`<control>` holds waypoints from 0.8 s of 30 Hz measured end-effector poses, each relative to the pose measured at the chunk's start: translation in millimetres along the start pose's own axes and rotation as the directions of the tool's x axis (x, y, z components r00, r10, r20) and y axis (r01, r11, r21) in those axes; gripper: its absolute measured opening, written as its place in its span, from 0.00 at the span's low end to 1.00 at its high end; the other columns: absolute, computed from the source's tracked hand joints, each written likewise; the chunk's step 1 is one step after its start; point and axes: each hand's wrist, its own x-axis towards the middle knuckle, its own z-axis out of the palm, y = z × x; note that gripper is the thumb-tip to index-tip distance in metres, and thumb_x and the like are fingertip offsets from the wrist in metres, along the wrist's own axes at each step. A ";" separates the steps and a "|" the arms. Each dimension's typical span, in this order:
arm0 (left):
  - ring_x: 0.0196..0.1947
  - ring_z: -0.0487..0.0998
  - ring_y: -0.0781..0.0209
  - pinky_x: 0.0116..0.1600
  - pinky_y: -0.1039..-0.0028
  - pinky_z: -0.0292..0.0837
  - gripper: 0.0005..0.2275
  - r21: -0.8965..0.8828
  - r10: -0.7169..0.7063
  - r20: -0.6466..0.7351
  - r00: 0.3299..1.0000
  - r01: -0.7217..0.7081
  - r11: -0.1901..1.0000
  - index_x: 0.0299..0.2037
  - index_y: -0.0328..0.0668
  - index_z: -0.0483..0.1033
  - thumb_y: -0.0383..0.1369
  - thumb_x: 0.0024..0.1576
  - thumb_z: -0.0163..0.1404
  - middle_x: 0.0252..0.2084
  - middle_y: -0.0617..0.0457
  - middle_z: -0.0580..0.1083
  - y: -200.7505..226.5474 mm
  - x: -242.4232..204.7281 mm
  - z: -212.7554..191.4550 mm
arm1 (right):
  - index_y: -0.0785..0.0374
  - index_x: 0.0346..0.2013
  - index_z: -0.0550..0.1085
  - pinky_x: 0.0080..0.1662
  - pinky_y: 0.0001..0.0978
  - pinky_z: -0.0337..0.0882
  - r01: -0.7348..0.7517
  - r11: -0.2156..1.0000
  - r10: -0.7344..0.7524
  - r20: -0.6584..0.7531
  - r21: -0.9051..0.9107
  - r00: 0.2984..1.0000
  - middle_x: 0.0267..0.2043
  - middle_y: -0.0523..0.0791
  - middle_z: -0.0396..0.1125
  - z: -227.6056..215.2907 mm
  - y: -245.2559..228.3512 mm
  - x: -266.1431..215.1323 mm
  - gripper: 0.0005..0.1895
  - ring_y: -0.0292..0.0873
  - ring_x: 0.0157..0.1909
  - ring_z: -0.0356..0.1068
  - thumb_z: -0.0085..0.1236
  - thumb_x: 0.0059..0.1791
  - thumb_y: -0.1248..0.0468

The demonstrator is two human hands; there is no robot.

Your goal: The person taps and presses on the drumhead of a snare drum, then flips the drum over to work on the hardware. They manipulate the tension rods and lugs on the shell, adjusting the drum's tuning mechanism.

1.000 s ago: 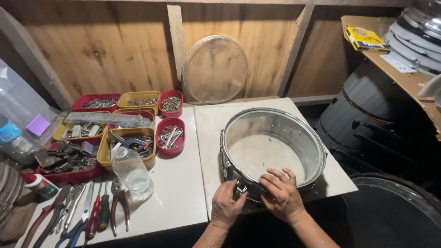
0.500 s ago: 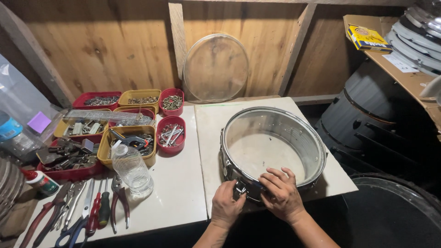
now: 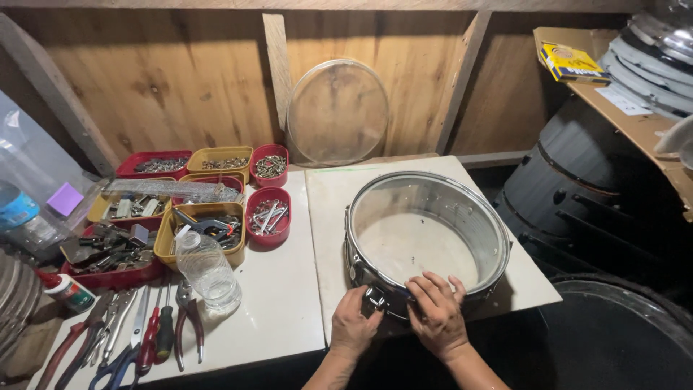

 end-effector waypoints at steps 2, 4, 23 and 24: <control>0.45 0.81 0.48 0.53 0.63 0.77 0.24 0.001 -0.062 0.036 0.997 0.062 0.998 0.53 0.37 0.76 0.38 0.48 0.63 0.47 0.44 0.80 -0.3 0.6 1.0 | 0.52 0.47 0.76 0.65 0.51 0.50 0.017 1.000 -0.017 0.022 -0.010 1.000 0.51 0.36 0.72 -1.9 0.2 6.4 0.16 0.43 0.61 0.68 0.56 0.45 0.59; 0.33 0.80 0.56 0.50 0.65 0.81 0.25 0.013 -0.045 0.066 0.997 0.044 0.999 0.55 0.37 0.74 0.40 0.50 0.64 0.46 0.45 0.80 7.9 5.8 -10.6 | 0.55 0.46 0.76 0.65 0.53 0.51 0.054 0.999 -0.054 0.020 -0.007 0.998 0.49 0.39 0.72 -8.8 1.1 16.9 0.13 0.45 0.60 0.69 0.56 0.47 0.60; 0.35 0.83 0.41 0.40 0.56 0.79 0.23 -0.219 0.200 -0.030 0.979 -0.201 0.955 0.50 0.43 0.81 0.38 0.43 0.68 0.33 0.43 0.80 153.1 178.0 -135.5 | 0.55 0.38 0.82 0.46 0.51 0.73 -0.358 0.867 0.311 0.185 0.348 0.932 0.29 0.49 0.75 -119.7 4.2 197.9 0.18 0.58 0.38 0.75 0.71 0.33 0.64; 0.35 0.83 0.41 0.40 0.56 0.79 0.23 -0.219 0.203 -0.030 0.979 -0.204 0.954 0.50 0.43 0.81 0.38 0.43 0.68 0.33 0.43 0.80 157.0 186.8 -136.3 | 0.55 0.38 0.82 0.46 0.51 0.73 -0.358 0.866 0.312 0.182 0.348 0.933 0.29 0.49 0.75 -121.8 3.6 205.2 0.18 0.58 0.38 0.75 0.71 0.33 0.64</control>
